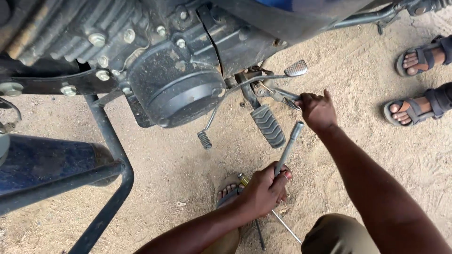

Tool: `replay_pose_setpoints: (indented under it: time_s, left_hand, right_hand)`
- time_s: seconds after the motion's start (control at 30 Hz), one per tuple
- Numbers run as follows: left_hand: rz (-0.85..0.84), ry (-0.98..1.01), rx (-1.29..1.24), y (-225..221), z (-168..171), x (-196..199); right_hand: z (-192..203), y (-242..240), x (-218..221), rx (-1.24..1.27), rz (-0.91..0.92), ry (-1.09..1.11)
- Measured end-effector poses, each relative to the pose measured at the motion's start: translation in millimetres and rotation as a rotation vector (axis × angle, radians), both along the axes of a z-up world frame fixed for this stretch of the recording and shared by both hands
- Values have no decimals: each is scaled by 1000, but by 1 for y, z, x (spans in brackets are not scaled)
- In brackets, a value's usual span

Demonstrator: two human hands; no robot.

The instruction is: The recorder is seen repairing the footrest and associated components on a motorcycle using hand tools.

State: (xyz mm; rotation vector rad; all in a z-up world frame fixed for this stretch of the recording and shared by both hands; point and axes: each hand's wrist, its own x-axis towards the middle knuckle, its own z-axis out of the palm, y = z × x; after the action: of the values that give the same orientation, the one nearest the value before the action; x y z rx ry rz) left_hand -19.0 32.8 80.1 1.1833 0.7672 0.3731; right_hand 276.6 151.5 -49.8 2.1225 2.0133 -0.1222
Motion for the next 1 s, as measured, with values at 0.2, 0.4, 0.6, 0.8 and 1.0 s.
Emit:
replay_pose_setpoints:
  time_s: [0.2, 0.4, 0.6, 0.8, 1.0]
  left_hand:
    - [30, -94, -11, -13, -28, 3]
    - [-50, 39, -9, -8, -17, 1]
    - [-43, 31, 32, -9, -15, -1]
    - [-41, 85, 81, -3, -7, 3]
    - [-30, 41, 128, -7, -12, 1]
  right_hand:
    - [-27, -20, -21, -151, -157, 137]
    - [-81, -50, -36, -11, -151, 343]
    - [-43, -58, -69, 19, -387, 709]
    - [-73, -75, -86, 36, -298, 773]
    - [-103, -93, -121, -9, -168, 986]
